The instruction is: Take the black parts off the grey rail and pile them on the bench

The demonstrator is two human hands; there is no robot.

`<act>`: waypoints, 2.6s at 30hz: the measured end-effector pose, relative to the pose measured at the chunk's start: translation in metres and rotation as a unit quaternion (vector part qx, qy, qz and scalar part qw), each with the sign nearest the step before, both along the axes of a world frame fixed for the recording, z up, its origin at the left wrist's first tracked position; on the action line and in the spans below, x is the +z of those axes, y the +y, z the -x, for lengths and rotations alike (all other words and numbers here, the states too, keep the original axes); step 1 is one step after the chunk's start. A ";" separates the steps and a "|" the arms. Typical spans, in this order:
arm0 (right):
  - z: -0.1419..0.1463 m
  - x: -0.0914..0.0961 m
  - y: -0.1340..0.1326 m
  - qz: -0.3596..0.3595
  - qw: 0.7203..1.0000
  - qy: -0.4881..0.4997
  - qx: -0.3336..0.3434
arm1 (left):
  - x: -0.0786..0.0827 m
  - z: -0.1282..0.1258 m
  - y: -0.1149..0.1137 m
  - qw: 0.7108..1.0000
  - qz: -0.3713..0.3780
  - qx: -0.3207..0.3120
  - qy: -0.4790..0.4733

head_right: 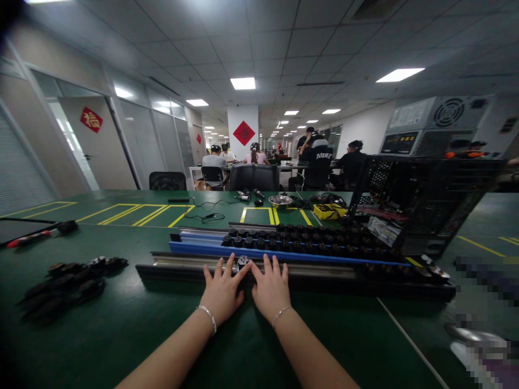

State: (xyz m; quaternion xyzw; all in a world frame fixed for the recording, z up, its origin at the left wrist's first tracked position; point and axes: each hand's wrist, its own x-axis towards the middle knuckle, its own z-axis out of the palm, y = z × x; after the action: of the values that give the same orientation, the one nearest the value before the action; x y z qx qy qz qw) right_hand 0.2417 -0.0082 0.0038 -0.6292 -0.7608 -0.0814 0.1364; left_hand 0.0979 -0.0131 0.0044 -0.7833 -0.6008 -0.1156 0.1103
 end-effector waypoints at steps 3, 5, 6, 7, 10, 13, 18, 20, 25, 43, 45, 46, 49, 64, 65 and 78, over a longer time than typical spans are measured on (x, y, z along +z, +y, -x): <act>0.000 -0.001 -0.001 -0.004 1.000 -0.004 0.004 | -0.002 0.000 0.002 1.000 -0.009 0.002 0.002; 0.001 -0.001 -0.002 -0.005 1.000 -0.010 0.005 | -0.003 0.000 0.002 1.000 -0.013 0.002 0.001; 0.002 0.000 -0.002 -0.003 1.000 -0.013 0.003 | -0.003 0.000 0.002 1.000 -0.012 0.001 0.001; 0.002 0.000 -0.003 0.000 1.000 -0.015 0.001 | -0.003 0.000 0.002 1.000 -0.010 0.001 0.001; 0.002 0.001 -0.004 0.006 1.000 -0.017 -0.001 | -0.002 0.001 0.001 1.000 0.000 0.002 -0.001; 0.002 0.002 -0.004 0.003 1.000 -0.015 0.004 | 0.000 0.001 0.000 1.000 0.003 0.002 0.001; 0.002 0.003 -0.005 0.003 1.000 -0.015 0.004 | 0.002 0.001 -0.001 1.000 0.012 0.015 0.004; 0.002 0.004 -0.005 0.002 1.000 -0.015 0.004 | 0.003 0.002 -0.001 1.000 0.011 0.017 0.003; 0.000 0.003 -0.005 -0.002 1.000 -0.009 0.013 | 0.003 0.004 0.000 1.000 -0.003 0.017 -0.005; 0.000 0.002 -0.005 -0.006 1.000 -0.010 0.016 | 0.002 0.012 -0.001 0.999 -0.037 0.039 -0.008; -0.001 0.002 -0.005 -0.007 1.000 -0.009 0.015 | 0.001 0.012 0.000 0.998 -0.040 0.039 -0.008; -0.001 0.002 -0.005 -0.007 1.000 -0.009 0.015 | 0.001 0.013 0.000 0.998 -0.042 0.040 -0.008; -0.001 0.002 -0.005 -0.012 1.000 -0.006 0.018 | 0.001 0.014 0.000 0.998 -0.043 0.045 -0.009; -0.004 -0.001 -0.003 -0.026 0.999 0.000 0.027 | -0.006 0.018 0.004 0.994 -0.064 0.082 -0.014; -0.004 -0.001 -0.003 -0.028 0.999 0.001 0.028 | -0.007 0.019 0.005 0.995 -0.063 0.081 -0.016; -0.004 0.000 -0.003 -0.016 0.999 -0.001 0.029 | -0.006 0.020 0.006 0.995 -0.043 0.088 -0.027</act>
State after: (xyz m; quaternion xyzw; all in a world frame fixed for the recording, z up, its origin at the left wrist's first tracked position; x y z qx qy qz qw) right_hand 0.2456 -0.0113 0.0034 -0.6045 -0.7774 -0.0901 0.1485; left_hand 0.0778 -0.0075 -0.0013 -0.7184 -0.6647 -0.1519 0.1376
